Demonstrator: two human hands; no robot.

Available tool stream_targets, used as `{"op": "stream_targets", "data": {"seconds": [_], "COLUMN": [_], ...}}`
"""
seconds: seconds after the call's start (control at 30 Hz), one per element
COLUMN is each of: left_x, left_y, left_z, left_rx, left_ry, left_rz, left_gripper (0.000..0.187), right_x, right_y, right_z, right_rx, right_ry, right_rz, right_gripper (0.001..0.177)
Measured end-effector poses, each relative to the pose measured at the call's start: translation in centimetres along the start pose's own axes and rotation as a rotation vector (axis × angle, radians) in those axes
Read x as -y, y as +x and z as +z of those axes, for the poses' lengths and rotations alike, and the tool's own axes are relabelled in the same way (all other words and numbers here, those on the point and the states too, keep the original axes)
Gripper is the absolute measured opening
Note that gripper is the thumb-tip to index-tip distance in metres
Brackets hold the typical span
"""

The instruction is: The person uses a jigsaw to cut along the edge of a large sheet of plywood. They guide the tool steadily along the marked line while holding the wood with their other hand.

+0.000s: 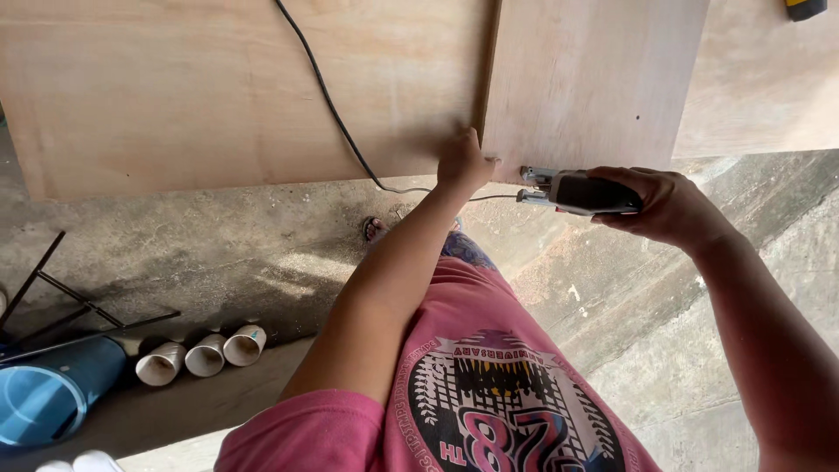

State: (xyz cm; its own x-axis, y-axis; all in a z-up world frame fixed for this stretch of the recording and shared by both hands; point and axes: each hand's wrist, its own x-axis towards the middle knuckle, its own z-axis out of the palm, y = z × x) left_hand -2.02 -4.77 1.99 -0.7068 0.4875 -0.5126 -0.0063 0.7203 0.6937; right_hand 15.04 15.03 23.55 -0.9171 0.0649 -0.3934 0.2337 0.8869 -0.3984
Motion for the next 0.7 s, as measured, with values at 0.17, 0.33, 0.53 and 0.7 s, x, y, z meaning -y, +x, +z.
{"op": "stream_targets", "data": {"seconds": [0.17, 0.33, 0.53, 0.7], "left_x": [-1.5, -4.5, -6.5, -4.4], "left_y": [0.7, 0.8, -1.3, 1.2], "left_z": [-1.7, -4.2, -6.0, -3.4], "left_rx": [0.096, 0.245, 0.222, 0.147], "left_ry": [0.137, 0.289, 0.318, 0.401], "left_rz": [-0.064, -0.152, -0.047, 0.017], "left_gripper": [0.061, 0.059, 0.049, 0.056], "right_x": [-0.8, -0.6, 2.1, 2.3], "right_y": [0.2, 0.5, 0.8, 1.0], "right_z": [0.0, -0.5, -1.7, -1.9], "right_rx": [-0.006, 0.007, -0.008, -0.032], "right_ry": [0.009, 0.005, 0.097, 0.098], "right_rz": [-0.036, -0.095, 0.092, 0.080], "right_gripper": [0.067, 0.065, 0.058, 0.059]}}
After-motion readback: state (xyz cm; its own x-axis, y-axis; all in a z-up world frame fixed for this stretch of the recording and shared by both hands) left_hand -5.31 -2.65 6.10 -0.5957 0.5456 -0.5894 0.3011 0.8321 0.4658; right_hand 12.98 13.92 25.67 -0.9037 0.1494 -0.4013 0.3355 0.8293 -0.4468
